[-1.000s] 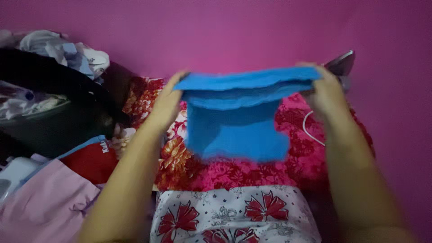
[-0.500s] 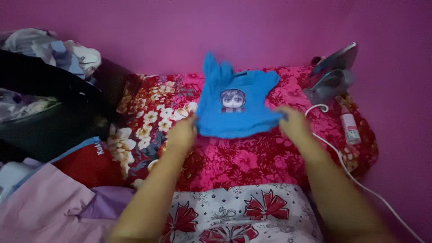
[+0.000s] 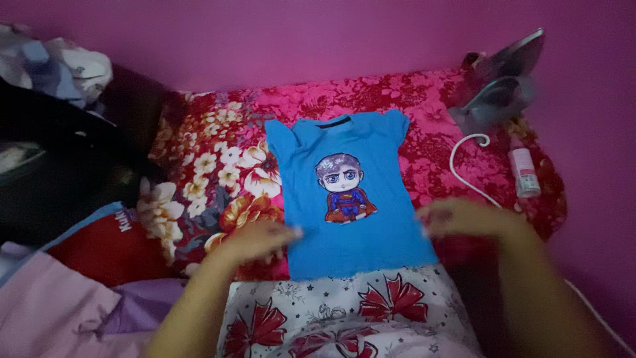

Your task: The person irons a blue t-shirt with a cartoon character on it, then irons a white t-shirt. They use an iron to smooth out wrinkles on both shirts.

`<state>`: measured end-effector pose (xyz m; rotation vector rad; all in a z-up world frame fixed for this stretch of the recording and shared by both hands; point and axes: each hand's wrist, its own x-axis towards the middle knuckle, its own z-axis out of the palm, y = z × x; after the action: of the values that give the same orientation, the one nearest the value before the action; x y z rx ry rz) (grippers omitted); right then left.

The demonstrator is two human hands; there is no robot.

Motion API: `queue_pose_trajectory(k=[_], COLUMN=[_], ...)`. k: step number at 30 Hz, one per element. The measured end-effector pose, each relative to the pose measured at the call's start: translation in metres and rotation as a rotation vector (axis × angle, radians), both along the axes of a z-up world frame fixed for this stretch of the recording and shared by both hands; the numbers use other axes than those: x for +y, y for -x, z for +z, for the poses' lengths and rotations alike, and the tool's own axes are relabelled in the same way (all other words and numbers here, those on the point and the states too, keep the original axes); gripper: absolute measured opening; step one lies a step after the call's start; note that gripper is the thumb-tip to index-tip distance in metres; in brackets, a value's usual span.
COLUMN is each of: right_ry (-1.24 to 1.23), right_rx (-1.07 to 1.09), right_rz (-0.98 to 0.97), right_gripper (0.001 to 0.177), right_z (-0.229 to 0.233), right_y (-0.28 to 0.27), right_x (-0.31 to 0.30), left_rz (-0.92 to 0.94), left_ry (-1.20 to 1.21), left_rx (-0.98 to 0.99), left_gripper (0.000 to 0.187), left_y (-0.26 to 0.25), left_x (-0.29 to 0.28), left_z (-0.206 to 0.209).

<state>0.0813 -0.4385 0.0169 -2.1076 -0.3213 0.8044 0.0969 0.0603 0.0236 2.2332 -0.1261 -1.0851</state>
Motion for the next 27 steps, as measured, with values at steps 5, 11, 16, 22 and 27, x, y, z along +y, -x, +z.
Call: queue_pose_trajectory(k=[5,11,16,22,27], right_ry=[-0.133,0.132,0.108,-0.466,-0.448], right_rx=[-0.555,-0.899,-0.495,-0.654,-0.764], right_rz=[-0.648,-0.792,-0.913,-0.884,-1.043], right_gripper=[0.033,0.040,0.050,0.010,0.025], right_z=[-0.065,-0.122,-0.115,-0.099,-0.099], right_y=[-0.112,-0.215,-0.219,-0.202,-0.197], right_x=[-0.003,0.008,0.019,0.029,0.014], left_rz=[0.456,0.595,0.702,0.778,1.108], left_ry=[0.170,0.131,0.230,0.162,0.554], left_rx=[-0.655,-1.197,-1.011,-1.062,-1.174], left_gripper=[0.046,0.044,0.048,0.037,0.028], left_y=[-0.116,-0.223,-0.232,-0.217,-0.228], left_x=[0.010,0.006,-0.017,-0.023,0.027], left_z=[-0.056,-0.130,-0.125,-0.111,-0.148])
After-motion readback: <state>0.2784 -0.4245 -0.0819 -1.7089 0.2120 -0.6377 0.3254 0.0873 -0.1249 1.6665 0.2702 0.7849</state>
